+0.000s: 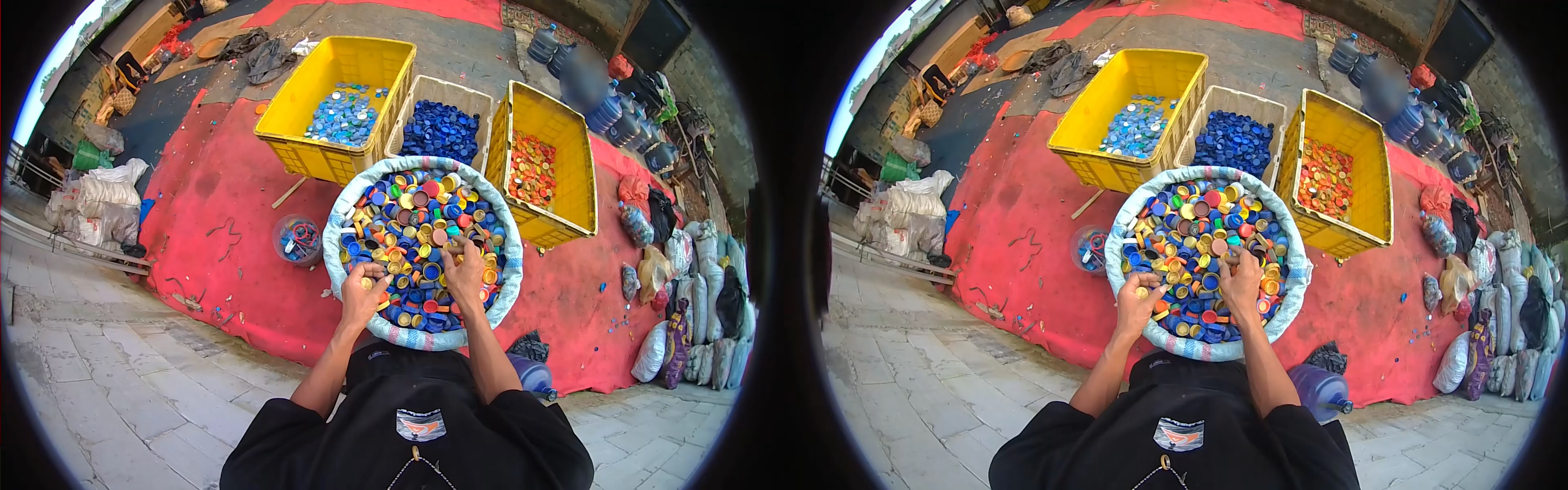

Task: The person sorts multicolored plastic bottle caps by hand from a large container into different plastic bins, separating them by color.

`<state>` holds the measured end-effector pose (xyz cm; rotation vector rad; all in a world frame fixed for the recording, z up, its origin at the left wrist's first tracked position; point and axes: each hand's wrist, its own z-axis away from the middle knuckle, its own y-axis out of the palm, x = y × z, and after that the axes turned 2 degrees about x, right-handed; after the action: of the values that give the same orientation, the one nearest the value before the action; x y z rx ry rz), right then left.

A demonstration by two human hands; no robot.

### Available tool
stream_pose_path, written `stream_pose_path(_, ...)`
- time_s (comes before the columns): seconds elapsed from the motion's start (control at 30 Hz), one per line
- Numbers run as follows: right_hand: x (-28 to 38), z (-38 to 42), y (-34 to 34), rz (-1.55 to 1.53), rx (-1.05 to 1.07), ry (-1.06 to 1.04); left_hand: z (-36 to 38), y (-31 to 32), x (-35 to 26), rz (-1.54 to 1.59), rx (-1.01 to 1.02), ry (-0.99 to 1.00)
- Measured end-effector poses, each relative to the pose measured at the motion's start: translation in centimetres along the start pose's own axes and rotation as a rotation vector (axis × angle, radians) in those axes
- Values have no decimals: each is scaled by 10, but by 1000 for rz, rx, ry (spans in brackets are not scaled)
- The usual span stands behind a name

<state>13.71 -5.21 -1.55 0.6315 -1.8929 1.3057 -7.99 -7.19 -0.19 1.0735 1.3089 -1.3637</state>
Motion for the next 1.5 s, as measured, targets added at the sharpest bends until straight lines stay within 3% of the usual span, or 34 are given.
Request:
stream_pose_path(0.03, 1, 1, -4, -130, -23, 66, 0, -1, -5, -155, 56, -77)
stream_pose_path(0.13, 12, 4, -29, -644, 11, 359, -6, 5, -8, -458, 33, 205)
stream_pose_path(0.27, 8, 22, -51, -1253, -1, 554, -11, 10, -17, -676, 112, 296)
stream_pose_path(0.4, -4, 47, -60, -1547, 50, 710, -19, 15, -14, -786, 158, 357)
stream_pose_path(0.87, 9, 62, -61, -1299, 61, 750, -29, 22, -15, -803, 189, 250)
stream_pose_path(0.97, 16, 55, -51, -1178, 125, 739, -31, 14, 0, -319, 162, 23)
stream_pose_path(1.03, 22, 48, -40, -1088, 164, 724, -28, 2, -6, 122, 167, -235)
stream_pose_path(1.1, 24, 41, -26, -849, 295, 629, -22, -12, -15, 550, 153, -452)
stream_pose_path(1.2, 31, 32, -1, -410, 380, 352, -11, -29, -19, 994, 138, -561)
stream_pose_path(1.3, 44, 17, 17, -46, 391, 17, 2, -35, -9, 1150, 100, -572)
stream_pose_path(1.5, 53, 4, 44, 202, 390, -103, 16, -38, -1, 1140, 80, -586)
